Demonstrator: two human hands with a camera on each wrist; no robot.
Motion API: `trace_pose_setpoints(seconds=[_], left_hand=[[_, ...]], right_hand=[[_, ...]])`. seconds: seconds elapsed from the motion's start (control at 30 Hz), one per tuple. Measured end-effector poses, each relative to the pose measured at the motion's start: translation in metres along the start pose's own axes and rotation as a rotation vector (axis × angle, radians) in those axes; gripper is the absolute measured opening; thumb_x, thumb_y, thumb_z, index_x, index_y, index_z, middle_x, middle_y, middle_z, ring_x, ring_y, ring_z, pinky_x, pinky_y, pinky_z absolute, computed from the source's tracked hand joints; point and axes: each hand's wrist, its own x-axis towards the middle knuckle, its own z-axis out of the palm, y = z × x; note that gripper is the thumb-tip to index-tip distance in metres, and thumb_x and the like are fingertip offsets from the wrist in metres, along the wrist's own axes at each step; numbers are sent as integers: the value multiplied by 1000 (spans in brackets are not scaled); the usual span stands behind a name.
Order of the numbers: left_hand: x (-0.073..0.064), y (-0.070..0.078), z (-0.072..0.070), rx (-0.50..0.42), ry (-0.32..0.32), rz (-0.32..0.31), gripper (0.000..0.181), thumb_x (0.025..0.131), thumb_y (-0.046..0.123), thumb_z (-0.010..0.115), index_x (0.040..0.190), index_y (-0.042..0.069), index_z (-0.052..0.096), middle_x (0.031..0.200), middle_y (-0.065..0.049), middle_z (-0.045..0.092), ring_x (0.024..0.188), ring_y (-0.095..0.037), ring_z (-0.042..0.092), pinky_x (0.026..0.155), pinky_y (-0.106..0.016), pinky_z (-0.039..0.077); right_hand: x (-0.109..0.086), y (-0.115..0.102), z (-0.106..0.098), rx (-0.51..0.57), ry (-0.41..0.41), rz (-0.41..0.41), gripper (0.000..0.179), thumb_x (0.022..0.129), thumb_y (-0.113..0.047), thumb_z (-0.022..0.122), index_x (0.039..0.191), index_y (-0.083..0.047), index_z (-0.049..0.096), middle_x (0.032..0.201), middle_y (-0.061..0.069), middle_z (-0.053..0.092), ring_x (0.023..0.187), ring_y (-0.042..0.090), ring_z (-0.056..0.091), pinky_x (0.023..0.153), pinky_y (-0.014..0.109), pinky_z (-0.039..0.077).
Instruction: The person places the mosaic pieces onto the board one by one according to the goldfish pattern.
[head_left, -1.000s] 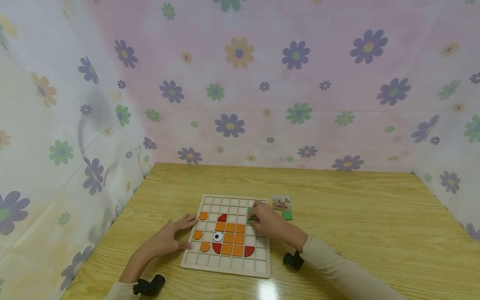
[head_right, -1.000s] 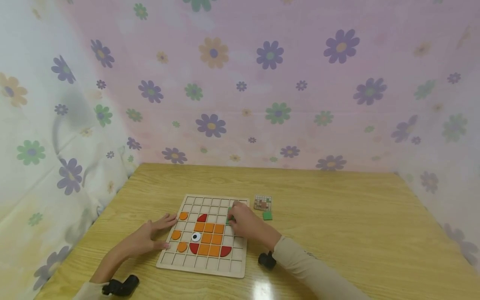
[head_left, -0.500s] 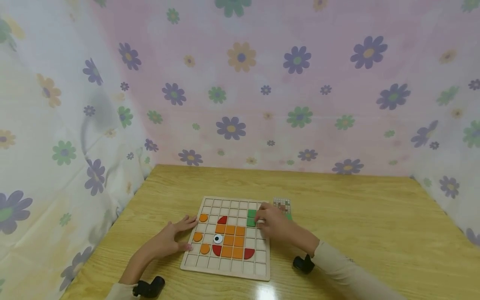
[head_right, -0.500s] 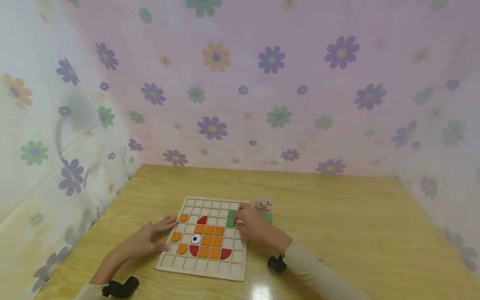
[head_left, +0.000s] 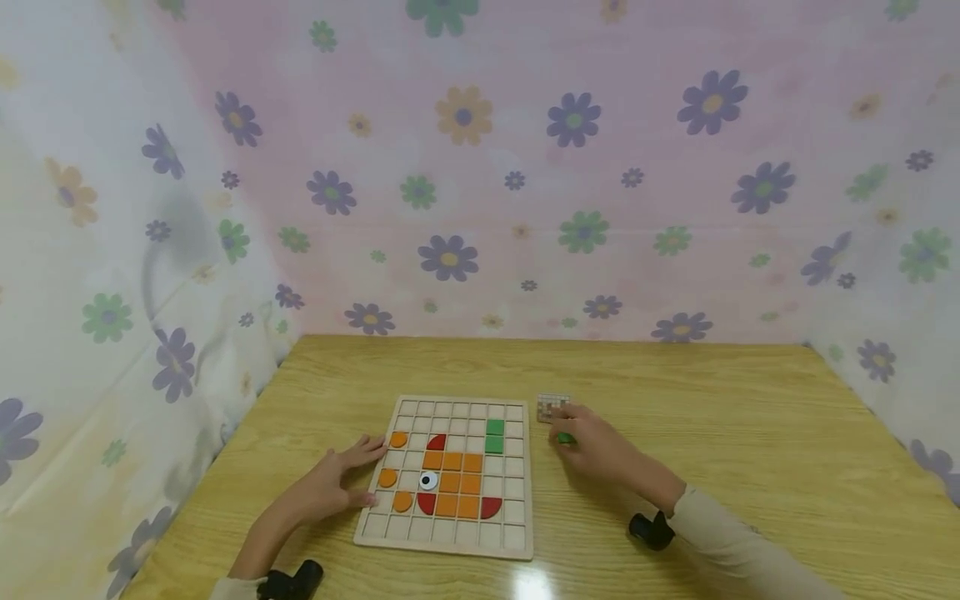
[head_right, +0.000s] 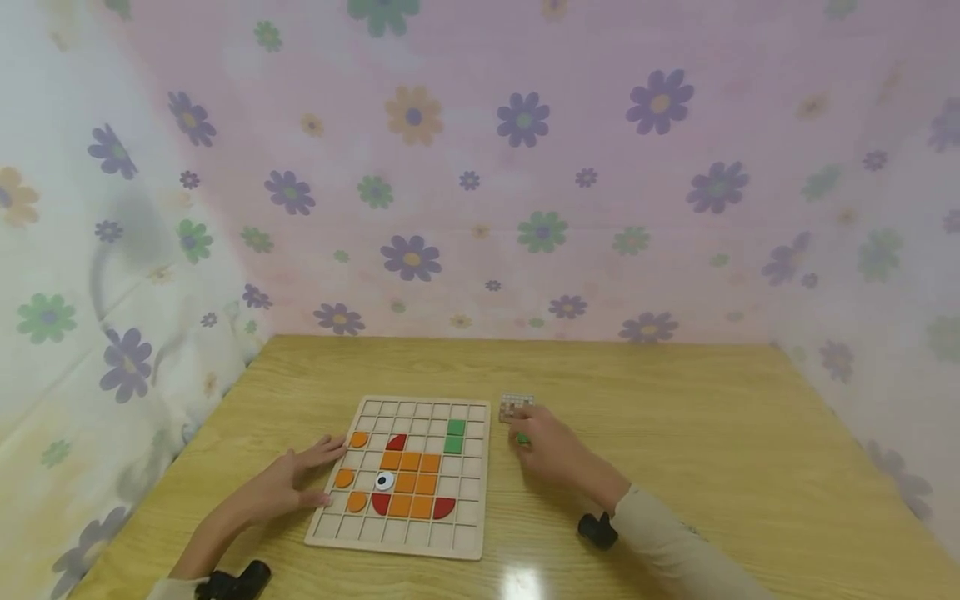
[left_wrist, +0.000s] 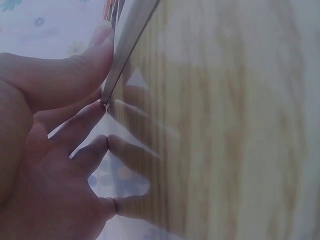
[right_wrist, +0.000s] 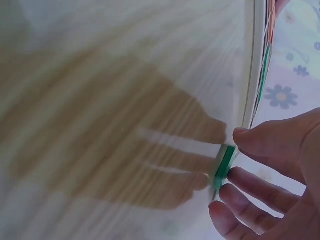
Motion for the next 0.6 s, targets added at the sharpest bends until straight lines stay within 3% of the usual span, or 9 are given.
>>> trace_pose_setpoints(seconds=[0.27, 0.6], left_hand=[[-1, -2, -1, -16, -17, 23, 76, 89, 22, 81, 154, 1, 47, 165, -26, 32, 154, -53, 15, 112, -83, -7], [-2, -1, 2, -19, -2, 17, 74, 88, 22, 81, 152, -1, 50, 163, -29, 33, 153, -55, 15, 112, -82, -8]], right_hand=[[-14, 8, -6, 19, -8, -13, 13, 90, 6, 72, 96, -4, 79, 94, 7, 65, 82, 20, 60, 68, 29, 55], [-30, 12, -13, 103, -30, 17, 10, 86, 8, 75, 89, -2, 75, 87, 5, 65, 75, 13, 59, 62, 23, 53]])
